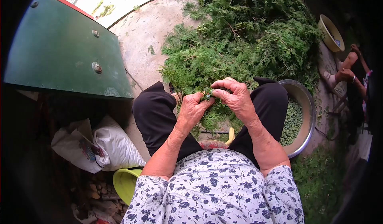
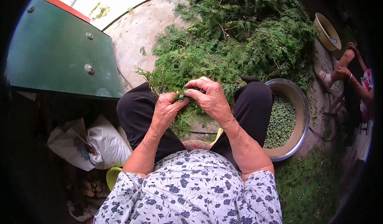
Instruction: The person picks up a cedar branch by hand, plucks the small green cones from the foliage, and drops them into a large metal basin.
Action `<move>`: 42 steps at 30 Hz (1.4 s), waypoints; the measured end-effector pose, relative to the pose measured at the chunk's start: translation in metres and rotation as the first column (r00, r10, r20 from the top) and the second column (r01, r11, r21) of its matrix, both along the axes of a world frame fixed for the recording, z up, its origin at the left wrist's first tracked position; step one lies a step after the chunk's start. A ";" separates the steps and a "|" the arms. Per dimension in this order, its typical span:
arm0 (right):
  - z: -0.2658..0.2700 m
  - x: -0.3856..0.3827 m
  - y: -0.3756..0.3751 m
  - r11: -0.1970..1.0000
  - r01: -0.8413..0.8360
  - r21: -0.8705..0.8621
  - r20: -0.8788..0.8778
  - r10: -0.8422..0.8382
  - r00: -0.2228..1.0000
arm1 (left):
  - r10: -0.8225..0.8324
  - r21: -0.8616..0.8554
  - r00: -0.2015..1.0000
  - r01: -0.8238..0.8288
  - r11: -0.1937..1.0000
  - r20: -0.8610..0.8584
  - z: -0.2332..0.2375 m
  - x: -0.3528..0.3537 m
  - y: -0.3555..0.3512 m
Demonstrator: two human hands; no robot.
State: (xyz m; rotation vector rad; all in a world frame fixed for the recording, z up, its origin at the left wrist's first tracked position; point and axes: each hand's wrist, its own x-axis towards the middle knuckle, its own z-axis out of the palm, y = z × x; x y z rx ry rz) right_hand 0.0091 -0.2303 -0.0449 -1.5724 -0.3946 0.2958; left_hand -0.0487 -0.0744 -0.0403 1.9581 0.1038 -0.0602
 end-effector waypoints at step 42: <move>0.005 -0.011 0.003 0.938 0.109 0.329 -0.141 -0.066 0.988 | 0.293 -0.525 0.955 -0.275 0.805 -0.050 0.008 -0.002 -0.015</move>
